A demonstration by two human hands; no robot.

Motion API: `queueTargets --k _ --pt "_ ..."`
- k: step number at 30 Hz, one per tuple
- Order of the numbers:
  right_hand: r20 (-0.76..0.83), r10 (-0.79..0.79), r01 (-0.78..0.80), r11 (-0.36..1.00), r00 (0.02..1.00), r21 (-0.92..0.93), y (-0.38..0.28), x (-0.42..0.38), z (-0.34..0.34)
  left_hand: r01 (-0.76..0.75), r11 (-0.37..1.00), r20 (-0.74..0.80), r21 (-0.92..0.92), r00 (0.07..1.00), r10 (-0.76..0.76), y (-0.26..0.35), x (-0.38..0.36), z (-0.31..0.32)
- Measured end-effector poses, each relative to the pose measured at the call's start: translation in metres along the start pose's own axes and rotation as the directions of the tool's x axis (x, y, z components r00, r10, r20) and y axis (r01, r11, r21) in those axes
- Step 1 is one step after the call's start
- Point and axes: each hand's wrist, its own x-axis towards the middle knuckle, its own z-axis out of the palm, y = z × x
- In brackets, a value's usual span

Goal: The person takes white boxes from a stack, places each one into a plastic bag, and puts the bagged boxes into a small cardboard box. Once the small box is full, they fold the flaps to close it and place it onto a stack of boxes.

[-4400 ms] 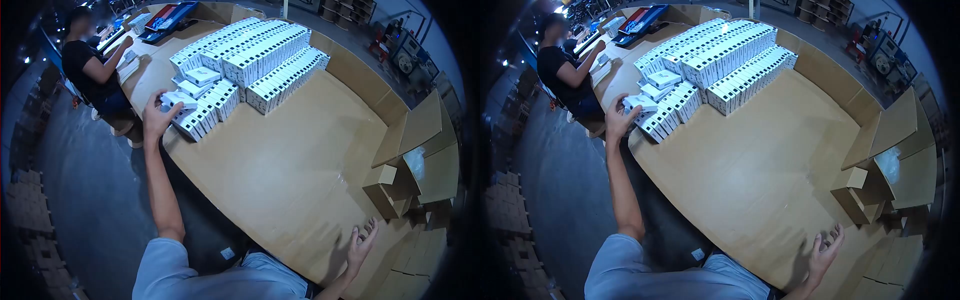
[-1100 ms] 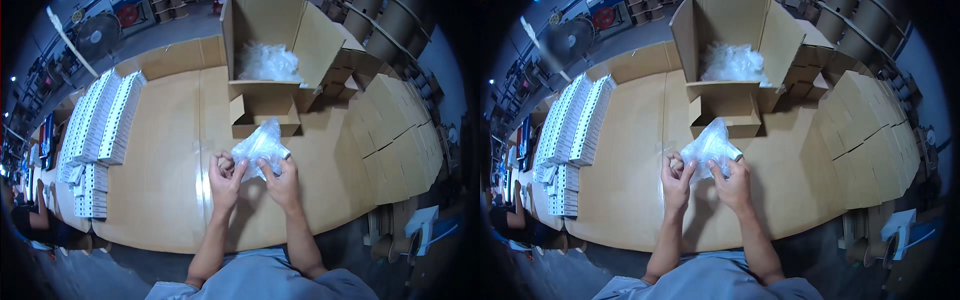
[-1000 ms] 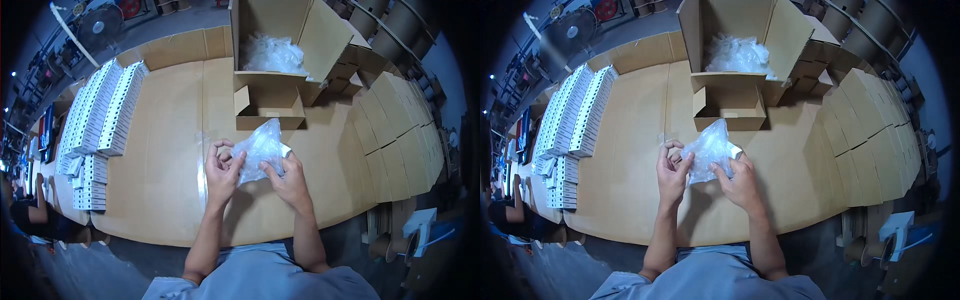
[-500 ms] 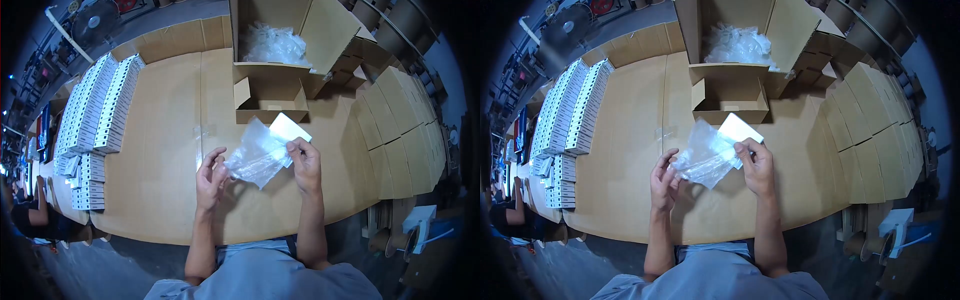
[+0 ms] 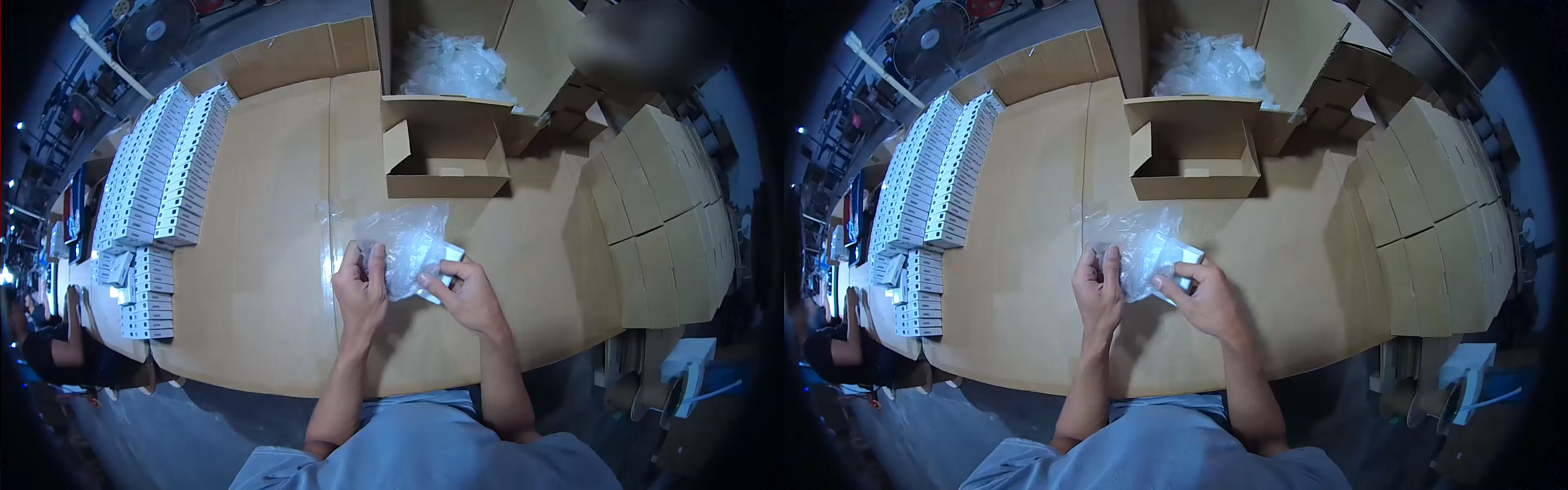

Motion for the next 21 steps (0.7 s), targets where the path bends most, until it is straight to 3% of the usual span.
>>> queueTargets --k 3,4,8,11,13,16,17,19,21 --pt "-0.043 0.062 -0.066 0.993 0.997 -0.095 0.001 -0.009 -0.001 -0.027 1.000 -0.101 0.005 0.995 0.028 -0.011 0.008 -0.005" --pt "-0.073 -0.025 0.021 0.998 0.997 -0.066 0.003 -0.008 0.000 -0.052 0.998 -0.118 0.023 0.992 0.054 -0.011 0.012 -0.008" --pt "-0.043 0.063 -0.066 0.996 0.997 -0.061 0.010 -0.007 -0.009 -0.094 0.994 -0.131 0.049 0.986 0.100 -0.008 0.012 -0.005" --pt "-0.183 -0.120 0.112 0.992 0.976 -0.057 0.010 -0.002 0.003 -0.034 0.999 -0.050 0.028 0.998 0.035 -0.019 0.006 -0.010" --pt "-0.213 -0.131 0.111 0.989 0.968 -0.102 0.012 0.000 0.004 -0.013 0.999 -0.018 0.046 1.000 0.014 -0.020 0.005 -0.011" --pt "-0.267 -0.165 0.127 0.980 0.949 -0.154 0.009 0.000 0.004 -0.227 0.961 -0.167 0.159 0.953 0.253 -0.009 0.009 -0.007" --pt "-0.287 -0.165 0.119 0.978 0.944 -0.172 0.006 -0.001 0.006 -0.310 0.901 -0.158 0.304 0.916 0.368 -0.003 0.009 -0.012" --pt "-0.329 -0.166 0.099 0.972 0.929 -0.211 0.000 -0.003 0.007 -0.506 0.680 -0.050 0.530 0.782 0.621 0.017 0.008 -0.017" --pt "-0.324 -0.163 0.099 0.974 0.932 -0.204 0.001 -0.003 0.007 -0.567 0.609 0.073 0.554 0.762 0.644 0.038 0.005 -0.013"
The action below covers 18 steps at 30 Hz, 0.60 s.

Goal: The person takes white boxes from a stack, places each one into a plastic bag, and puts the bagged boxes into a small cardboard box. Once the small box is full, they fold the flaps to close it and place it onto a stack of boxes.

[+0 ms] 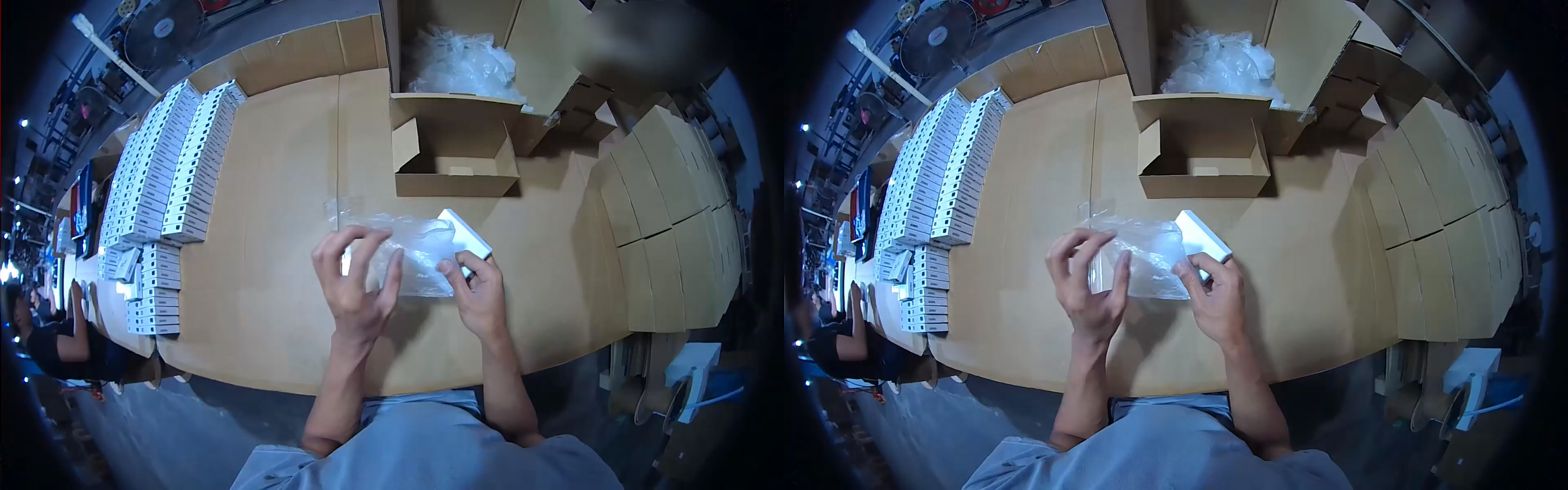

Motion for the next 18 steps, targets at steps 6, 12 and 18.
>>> queueTargets --k 6,12,18 --pt "-0.026 0.010 -0.010 1.000 1.000 -0.024 -0.007 -0.003 -0.001 -0.136 0.991 0.225 0.017 0.966 0.128 0.012 0.015 0.007" --pt "0.027 -0.069 0.071 0.991 0.997 -0.116 -0.005 -0.007 -0.011 -0.001 0.992 0.342 -0.124 0.939 0.044 0.001 0.025 0.008" --pt "0.016 -0.026 0.027 0.999 1.000 -0.046 0.009 -0.016 -0.015 0.272 0.796 0.095 -0.540 0.960 -0.264 -0.029 0.012 0.023"
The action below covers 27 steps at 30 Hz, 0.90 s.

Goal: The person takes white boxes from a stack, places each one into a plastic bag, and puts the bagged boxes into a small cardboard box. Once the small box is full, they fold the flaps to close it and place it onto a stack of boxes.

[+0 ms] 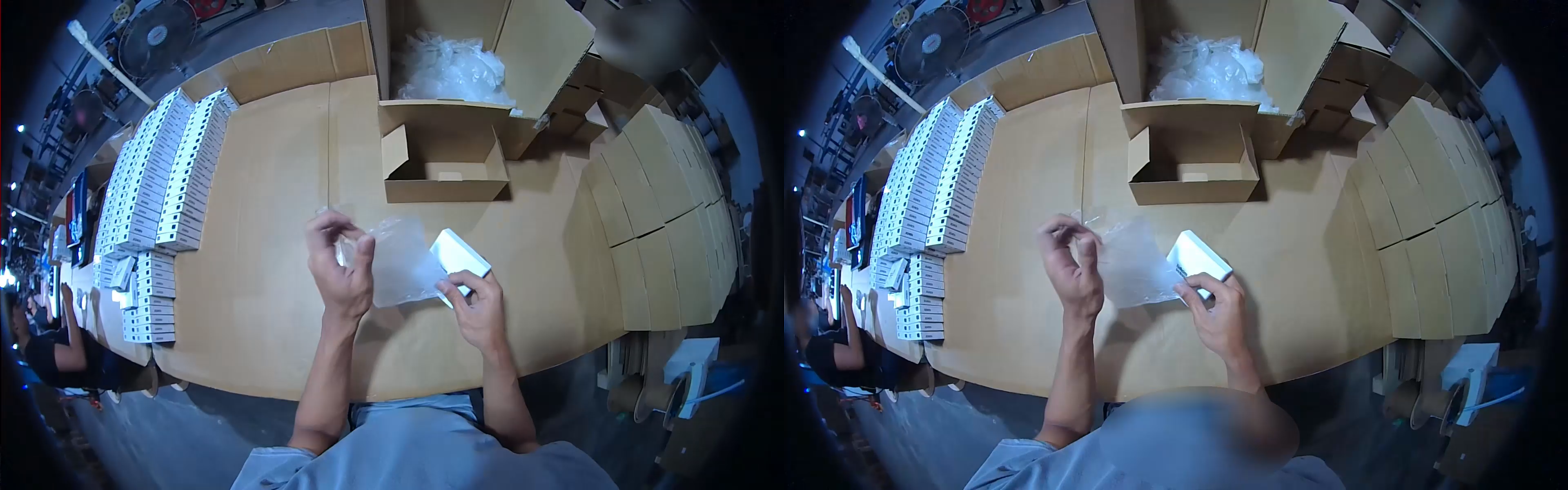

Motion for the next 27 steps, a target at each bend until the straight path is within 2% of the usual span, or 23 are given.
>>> queueTargets --k 1,2,4,5,8,11,14,15,17,18,21,24,27 --pt "-0.035 0.030 -0.029 0.999 0.999 0.032 0.004 -0.001 0.000 -0.113 0.993 -0.036 0.035 0.993 0.114 -0.010 0.001 0.000" --pt "-0.067 0.061 -0.057 0.996 0.996 0.065 0.007 -0.002 0.000 -0.060 0.992 -0.111 -0.114 0.993 0.048 -0.015 -0.006 0.001" --pt "-0.095 0.035 -0.017 0.984 0.995 0.178 0.010 -0.002 0.001 0.214 0.914 0.024 -0.345 0.975 -0.220 0.003 -0.020 0.003" --pt "-0.104 0.022 0.004 0.972 0.994 0.235 0.011 -0.002 0.002 0.342 0.804 0.116 -0.486 0.937 -0.329 0.001 -0.029 0.004" --pt "-0.044 0.013 -0.003 0.975 0.999 0.221 0.015 -0.003 0.001 0.467 0.851 0.358 -0.240 0.857 -0.370 -0.005 -0.043 0.005" --pt "0.039 0.097 -0.103 0.979 0.994 0.174 0.016 -0.004 -0.005 0.323 0.941 0.345 -0.105 0.899 -0.270 0.001 -0.040 0.006" --pt "0.081 -0.076 0.060 0.981 0.994 0.184 0.001 0.003 -0.022 0.499 0.860 0.403 -0.107 0.812 -0.422 0.001 -0.043 -0.001" --pt "0.105 0.001 -0.042 0.921 0.994 0.388 -0.006 0.008 -0.032 0.453 0.887 0.403 -0.087 0.831 -0.384 0.000 -0.044 -0.002" --pt "-0.030 -0.054 0.061 0.954 0.998 0.292 -0.004 0.023 -0.052 0.358 0.933 0.418 -0.049 0.855 -0.306 -0.004 -0.045 -0.003" --pt "-0.097 -0.086 0.107 0.966 0.992 0.235 -0.005 0.030 -0.058 0.371 0.928 0.426 -0.028 0.844 -0.325 -0.004 -0.047 -0.003" --pt "-0.276 -0.261 0.350 0.869 0.925 0.349 -0.062 0.046 -0.045 0.415 0.910 0.456 0.008 0.808 -0.373 -0.005 -0.052 0.000" --pt "-0.132 -0.335 0.359 0.839 0.933 0.410 -0.081 0.056 -0.032 0.450 0.893 0.485 0.008 0.779 -0.397 -0.007 -0.058 0.003" --pt "-0.027 -0.350 0.332 0.857 0.936 0.394 -0.075 0.056 -0.015 0.441 0.897 0.497 -0.003 0.780 -0.382 -0.009 -0.060 0.005"
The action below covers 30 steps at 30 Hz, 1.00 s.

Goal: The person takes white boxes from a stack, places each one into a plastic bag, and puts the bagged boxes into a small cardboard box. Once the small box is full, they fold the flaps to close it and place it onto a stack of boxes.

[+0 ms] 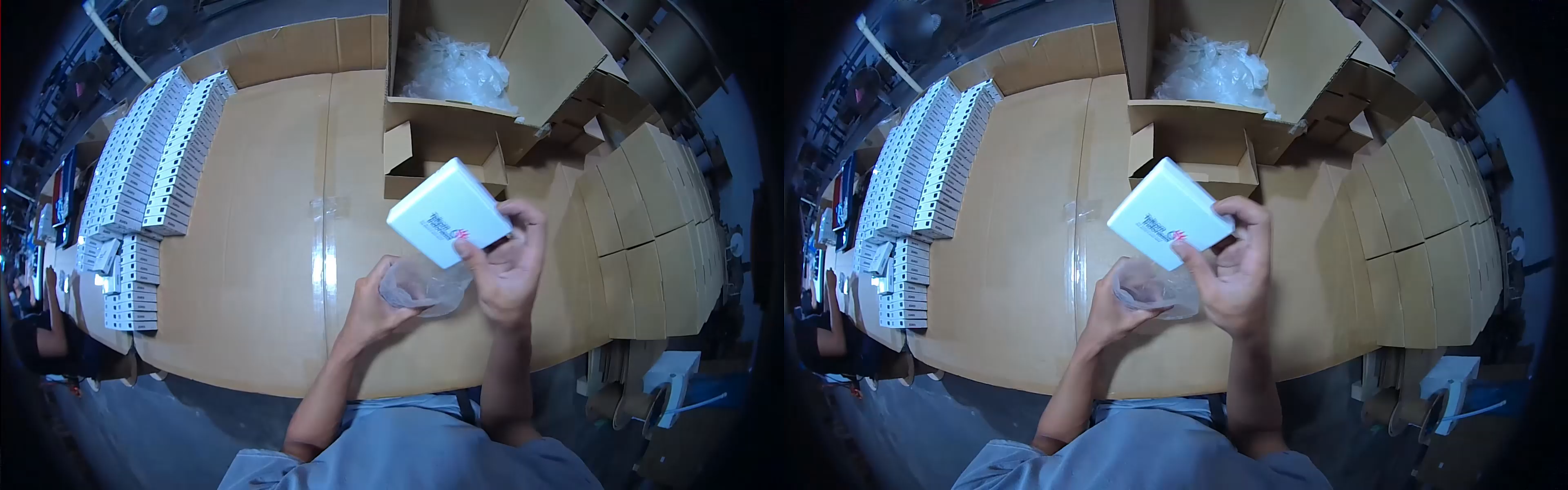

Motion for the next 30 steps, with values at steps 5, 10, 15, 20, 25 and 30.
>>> queueTargets --k 5,10,15,20,25,30 --pt "0.057 0.072 -0.070 0.997 0.996 -0.038 0.011 -0.004 -0.004 -0.012 0.998 -0.036 -0.054 0.999 0.010 -0.005 -0.001 -0.003" --pt "0.082 0.129 -0.129 0.992 0.988 -0.005 0.009 -0.005 -0.013 0.050 0.998 0.012 -0.030 0.999 -0.050 0.003 -0.003 -0.007" --pt "0.129 0.240 -0.224 0.966 0.962 -0.126 0.016 -0.006 -0.009 0.056 0.991 0.039 -0.122 0.998 -0.052 0.001 -0.005 -0.003" --pt "0.124 0.368 -0.343 0.921 0.922 -0.186 0.033 -0.009 -0.011 0.096 0.955 0.023 -0.282 0.995 -0.094 -0.010 -0.009 -0.004" --pt "0.076 0.369 -0.377 0.908 0.926 0.182 0.027 -0.018 -0.003 0.095 0.939 -0.079 -0.330 0.989 -0.128 -0.021 -0.007 0.003" --pt "-0.014 0.507 -0.491 0.840 0.862 0.233 0.062 -0.052 -0.019 0.026 0.939 -0.139 -0.343 0.987 -0.078 -0.029 -0.004 0.004"
